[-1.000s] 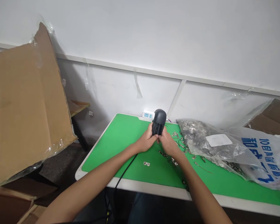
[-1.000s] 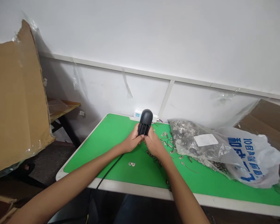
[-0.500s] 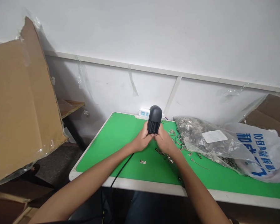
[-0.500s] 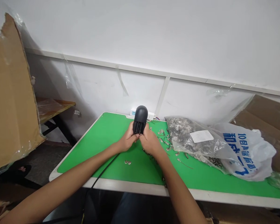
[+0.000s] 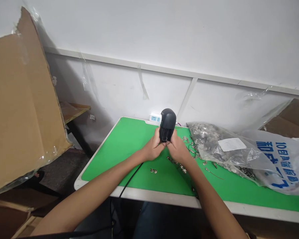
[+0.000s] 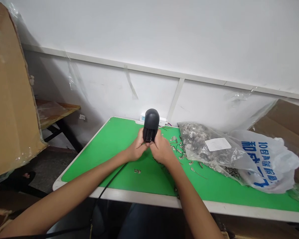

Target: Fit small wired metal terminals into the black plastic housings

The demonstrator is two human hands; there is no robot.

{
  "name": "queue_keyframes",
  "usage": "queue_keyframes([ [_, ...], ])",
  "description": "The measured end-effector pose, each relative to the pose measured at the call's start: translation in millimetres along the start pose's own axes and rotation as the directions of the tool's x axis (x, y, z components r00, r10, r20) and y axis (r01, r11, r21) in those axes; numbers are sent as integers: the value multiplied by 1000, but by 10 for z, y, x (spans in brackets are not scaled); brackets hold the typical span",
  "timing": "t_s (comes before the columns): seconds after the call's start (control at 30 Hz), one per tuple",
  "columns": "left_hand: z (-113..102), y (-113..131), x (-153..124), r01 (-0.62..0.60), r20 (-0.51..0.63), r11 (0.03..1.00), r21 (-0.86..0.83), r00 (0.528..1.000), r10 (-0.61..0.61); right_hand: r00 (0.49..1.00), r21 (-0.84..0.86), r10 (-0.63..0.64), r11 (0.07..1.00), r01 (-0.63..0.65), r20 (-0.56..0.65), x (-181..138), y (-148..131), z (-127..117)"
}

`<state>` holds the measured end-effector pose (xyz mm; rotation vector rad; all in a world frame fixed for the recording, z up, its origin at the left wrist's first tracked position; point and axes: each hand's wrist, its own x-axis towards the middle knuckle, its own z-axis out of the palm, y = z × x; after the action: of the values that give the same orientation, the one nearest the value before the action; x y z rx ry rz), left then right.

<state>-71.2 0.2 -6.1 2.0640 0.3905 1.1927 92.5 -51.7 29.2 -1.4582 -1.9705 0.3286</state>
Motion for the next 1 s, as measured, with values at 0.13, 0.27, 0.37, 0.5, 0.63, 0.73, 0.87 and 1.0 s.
queue_keyframes([
  [0.13, -1, 14, 6, 15, 11, 1000, -10, 1000, -15, 1000, 43, -12, 999, 12, -14, -1, 19, 14],
  [0.27, -4, 18, -2, 13, 11, 1000, -5, 1000, -13, 999, 73, -18, 997, 20, -29, -7, 44, 34],
  [0.37, -5, 29, -5, 10, 12, 1000, -16, 1000, -9, 999, 77, -28, 997, 31, -35, -12, 57, 41],
  [0.5, -2, 38, -1, -13, 16, 1000, -27, 1000, 13, 998, 86, -55, 995, 58, -37, -15, 62, 38],
  [0.63, 3, 32, 0, -9, 11, 1000, -23, 1000, 9, 997, 83, -66, 994, 68, -26, -16, 64, 31],
  [0.73, 7, 34, 2, -7, 8, 999, -36, 1000, 8, 998, 79, -60, 995, 61, -23, -20, 66, 30],
  [0.87, 13, 57, 10, -4, -25, 999, -40, 1000, 3, 998, 63, -45, 997, 47, -34, -32, 59, 29],
  [1.0, 11, 87, 25, 12, -39, 1000, -27, 999, -13, 998, 60, -42, 997, 44, -37, -38, 34, 14],
])
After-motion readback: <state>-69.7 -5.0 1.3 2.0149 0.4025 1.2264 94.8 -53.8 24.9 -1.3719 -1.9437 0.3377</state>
